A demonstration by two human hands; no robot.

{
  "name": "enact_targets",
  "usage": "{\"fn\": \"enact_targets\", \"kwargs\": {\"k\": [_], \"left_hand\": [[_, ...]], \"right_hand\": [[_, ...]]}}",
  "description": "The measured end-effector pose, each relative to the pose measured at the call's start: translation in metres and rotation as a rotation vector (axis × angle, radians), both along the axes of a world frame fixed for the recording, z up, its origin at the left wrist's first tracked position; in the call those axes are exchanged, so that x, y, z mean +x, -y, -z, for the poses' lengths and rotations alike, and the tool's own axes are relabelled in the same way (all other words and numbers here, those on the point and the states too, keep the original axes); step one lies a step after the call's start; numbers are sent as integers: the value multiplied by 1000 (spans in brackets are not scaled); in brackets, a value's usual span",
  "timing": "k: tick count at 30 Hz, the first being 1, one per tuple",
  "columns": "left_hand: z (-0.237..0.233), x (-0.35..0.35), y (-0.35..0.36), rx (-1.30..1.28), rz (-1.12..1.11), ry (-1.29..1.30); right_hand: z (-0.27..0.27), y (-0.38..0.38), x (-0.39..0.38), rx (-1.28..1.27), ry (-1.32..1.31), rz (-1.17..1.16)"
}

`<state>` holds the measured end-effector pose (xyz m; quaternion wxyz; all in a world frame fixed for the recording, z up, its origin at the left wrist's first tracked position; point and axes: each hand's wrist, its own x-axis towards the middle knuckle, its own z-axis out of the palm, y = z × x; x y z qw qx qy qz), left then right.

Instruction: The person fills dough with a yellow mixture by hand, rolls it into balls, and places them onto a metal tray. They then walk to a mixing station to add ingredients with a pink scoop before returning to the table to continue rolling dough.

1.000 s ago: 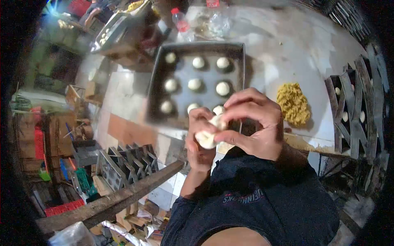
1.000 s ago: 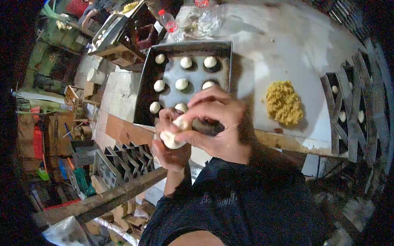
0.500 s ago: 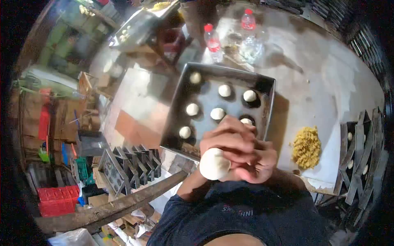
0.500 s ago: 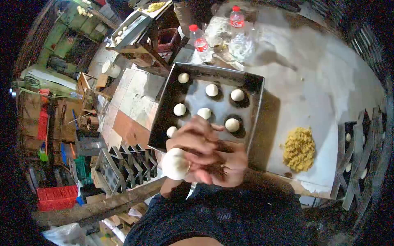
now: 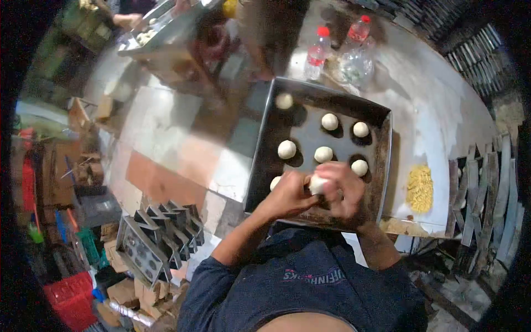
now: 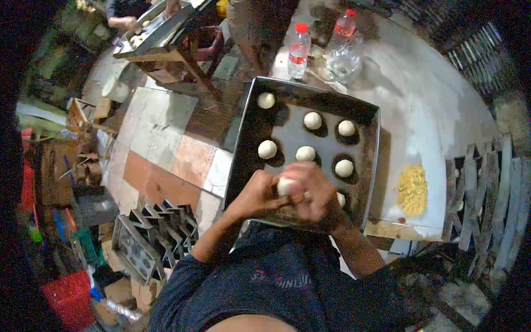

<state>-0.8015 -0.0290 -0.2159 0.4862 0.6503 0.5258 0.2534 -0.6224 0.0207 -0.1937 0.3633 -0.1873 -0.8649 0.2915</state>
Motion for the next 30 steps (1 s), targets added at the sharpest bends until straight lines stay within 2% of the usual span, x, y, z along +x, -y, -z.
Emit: {"fn": "enact_targets", "kwargs": {"k": [1,2,4,5,6,8,10,11,13,14,15,16,17,18,19,20,22,23,24,26,28,29,30], "left_hand": [[-3,-3,-4,150,-44,14],[18,-12,-10,327,-136,-179],[45,-38,-51,418,-218,-657],[33,-46,-71,428,-245,-731],[64,-55,-99,615,-314,-903],[97,-68,-143,763,-340,-1283],[102,-74,-162,532,-180,-1388],[98,-78,-170,541,-200,-1400],[88,-80,-170,471,-274,-1188],[85,-82,-166,470,-255,-1207],[70,-81,-158,577,-418,-1024],[57,-83,-152,673,-577,-829],[47,-89,-148,791,-681,-600],[33,-98,-141,765,-732,-434],[23,-106,-133,784,-813,-352],[17,-115,-125,805,-894,-265],[8,-133,-111,501,-994,412],[26,-156,-107,506,-1034,504],[49,-187,-102,447,-1040,559],[52,-214,-88,368,-1185,797],[58,-249,-72,151,-1306,780],[105,-283,-69,142,-1292,870],[146,-316,-64,67,-1113,955]], "right_hand": [[8,-2,11,-363,-11,134],[17,-5,21,-723,-25,266],[52,-16,38,-1219,-477,369],[61,-20,46,-1335,-539,382],[66,-22,46,-1328,-532,377],[71,-28,42,-1500,-501,362],[73,-36,29,-1466,-429,149],[78,-42,17,-1472,-430,126],[99,-57,1,-1506,-408,105],[112,-66,-10,-1533,-387,105],[120,-75,-20,-1556,-391,90],[119,-84,-36,-1482,-345,240],[117,-93,-53,-1254,-342,232],[109,-117,-59,-785,125,255],[107,-116,-84,-421,-146,353],[91,-124,-97,-177,-143,333],[123,-149,-119,161,-25,261],[155,-156,-121,121,184,152],[166,-150,-117,215,429,130],[164,-144,-120,205,620,143],[162,-143,-116,153,680,122],[140,-137,-120,151,654,129],[111,-132,-123,160,627,140]]}}
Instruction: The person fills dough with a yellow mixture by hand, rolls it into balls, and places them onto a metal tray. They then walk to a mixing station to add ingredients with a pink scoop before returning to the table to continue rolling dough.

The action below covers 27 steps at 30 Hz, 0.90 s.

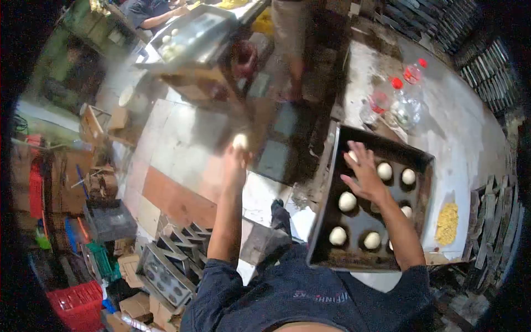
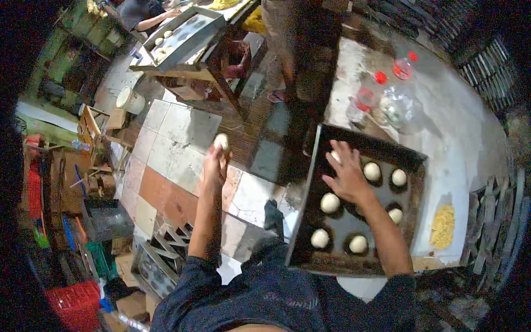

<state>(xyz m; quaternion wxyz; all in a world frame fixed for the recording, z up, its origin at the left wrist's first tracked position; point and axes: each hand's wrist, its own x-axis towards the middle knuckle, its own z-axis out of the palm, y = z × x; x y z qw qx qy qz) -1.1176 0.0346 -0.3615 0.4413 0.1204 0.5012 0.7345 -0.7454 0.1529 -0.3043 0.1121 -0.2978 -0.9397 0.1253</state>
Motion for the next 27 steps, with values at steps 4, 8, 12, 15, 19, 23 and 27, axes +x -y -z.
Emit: {"fn": "enact_targets", "kwargs": {"k": [4,8,12,15,19,23,27], "left_hand": [[59,-111,-19,-229,43,-100],[-76,-209,-124,-35,-428,-849],[-145,-363,-252,114,-209,-968],[-174,-335,-268,-513,-379,-1059],[-179,-127,-227,166,110,-697],[-136,64,-192,380,832,-751],[-157,247,-157,561,1220,-799]], "right_hand": [[-53,31,10,77,-283,451],[-69,82,61,93,-244,759],[-79,111,93,91,-168,868],[-85,136,107,49,-185,860],[-38,197,157,-39,-324,1163],[-9,221,236,9,-414,1311],[-73,173,208,158,-515,1736]]}}
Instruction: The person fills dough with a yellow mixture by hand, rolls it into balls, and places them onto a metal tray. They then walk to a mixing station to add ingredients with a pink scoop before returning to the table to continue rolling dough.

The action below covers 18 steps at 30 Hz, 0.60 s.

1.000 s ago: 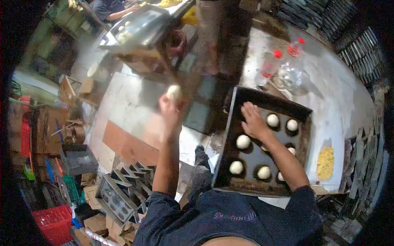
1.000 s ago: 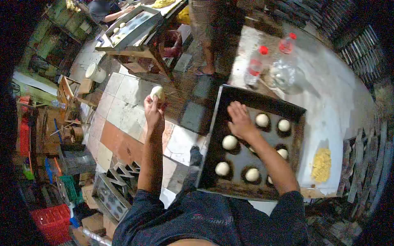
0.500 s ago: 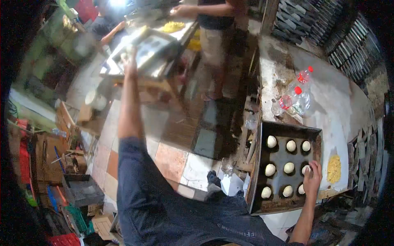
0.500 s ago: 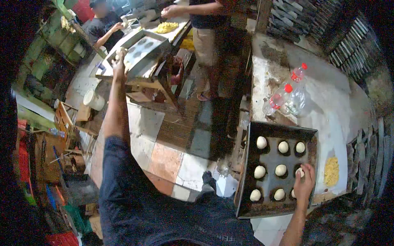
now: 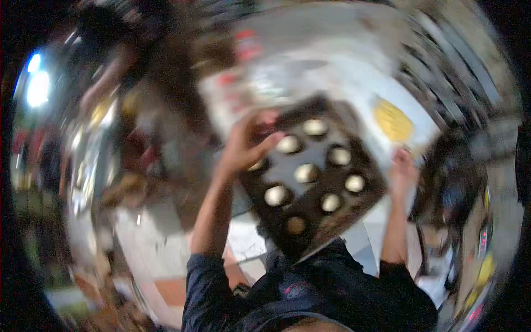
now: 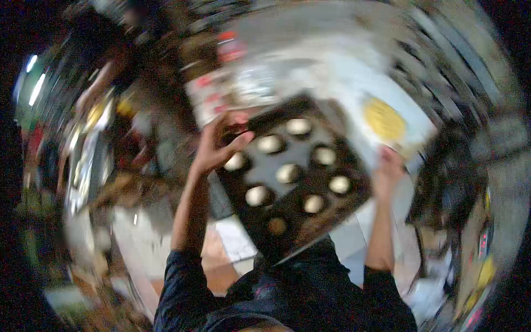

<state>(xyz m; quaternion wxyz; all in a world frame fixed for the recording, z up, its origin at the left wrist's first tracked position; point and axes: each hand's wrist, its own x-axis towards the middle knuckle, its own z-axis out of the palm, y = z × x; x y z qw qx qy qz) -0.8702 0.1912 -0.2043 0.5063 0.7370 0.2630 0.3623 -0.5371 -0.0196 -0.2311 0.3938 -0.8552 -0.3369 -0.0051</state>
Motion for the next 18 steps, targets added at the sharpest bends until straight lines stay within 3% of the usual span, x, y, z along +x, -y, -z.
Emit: {"fn": "enact_targets", "kwargs": {"k": [1,2,3,5,6,7,8,9,10,12,14,15,16,17,18], "left_hand": [[-3,44,6,10,106,139],[-19,84,11,64,169,68],[-39,123,18,122,210,-6],[-59,195,31,-13,313,-47],[-40,226,26,-33,335,-12],[-24,259,25,-38,344,-19],[-7,292,28,-181,304,22],[4,316,36,-315,258,64],[13,354,36,-308,283,74],[70,407,7,-224,228,109],[126,448,-29,-661,-93,48],[192,450,-47,-623,-176,44],[258,447,-56,-495,100,401],[175,466,-9,-226,-130,-34],[194,473,-5,-207,-123,95]], "right_hand": [[54,-5,36,550,-185,-344],[41,-7,21,229,-190,-334],[5,-9,27,135,79,-665],[34,1,91,261,42,-745],[38,1,133,414,8,-615],[58,-1,175,476,-50,-287],[72,12,218,666,-320,-133],[102,21,267,650,-245,-55],[100,20,293,549,-372,67],[110,-3,327,507,-364,-36],[126,-31,351,411,-410,-206],[130,-39,351,422,-430,-206],[130,-51,347,303,-566,-283],[131,-62,347,183,-697,-361],[145,-68,340,131,-494,-404]]}}
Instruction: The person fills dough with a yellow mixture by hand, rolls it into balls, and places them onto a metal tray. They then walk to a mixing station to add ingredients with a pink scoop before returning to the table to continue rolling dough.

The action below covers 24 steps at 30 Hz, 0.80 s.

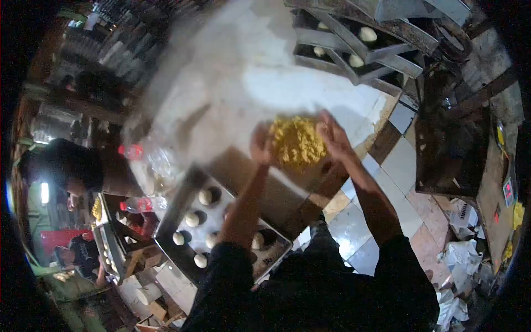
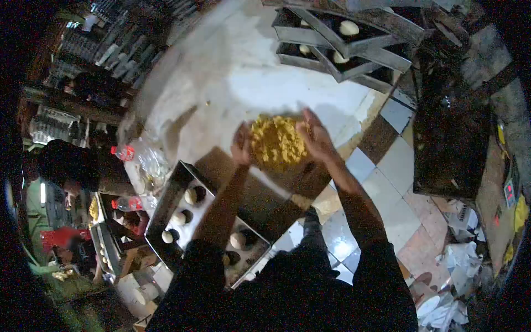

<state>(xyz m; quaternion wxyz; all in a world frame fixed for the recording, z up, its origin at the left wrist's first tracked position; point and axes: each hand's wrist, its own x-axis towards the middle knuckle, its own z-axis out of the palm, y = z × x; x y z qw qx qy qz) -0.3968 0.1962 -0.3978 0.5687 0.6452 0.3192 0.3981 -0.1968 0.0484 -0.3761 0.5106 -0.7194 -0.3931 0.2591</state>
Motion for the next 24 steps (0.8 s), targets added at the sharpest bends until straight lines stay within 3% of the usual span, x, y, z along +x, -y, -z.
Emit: {"fn": "enact_targets", "kwargs": {"k": [1,2,3,5,9,11,12,13,14,15,16,17,19,20,22,23,24], "left_hand": [[9,1,2,141,39,2],[-26,8,18,-38,48,-39],[-7,14,15,41,24,27],[-22,24,23,-167,77,206],[-31,48,27,-222,80,173],[-43,53,47,-200,47,152],[-81,58,60,82,96,-21],[-112,62,67,365,140,-199],[-129,61,72,359,125,-198],[-143,62,73,536,34,-239],[-149,63,71,711,-54,-287],[-148,65,58,714,-65,-292],[-131,63,25,627,-395,-147],[-116,60,9,624,-396,-161],[-78,51,-17,170,-219,-36],[-59,44,-23,167,-221,-47],[-40,37,-26,136,-197,-128]], "right_hand": [[14,-2,-13,3,216,-29],[9,-3,-30,-4,306,43],[4,-7,-42,18,302,34],[-4,-15,-54,28,133,113],[1,-22,-57,247,260,194],[-15,-22,-56,-27,-204,215],[-12,-19,-47,176,-684,130],[4,-28,-42,176,-676,114],[33,-39,-40,451,-913,33],[46,-48,-36,728,-1143,-57],[-20,-48,-51,832,-1170,-24],[-61,-53,-51,830,-1177,-35],[-101,-73,-45,353,-152,204],[-98,-88,-43,346,-164,201],[-74,-121,-39,321,109,142],[-19,-141,-36,320,159,94],[-2,-144,-36,267,193,54]]}}
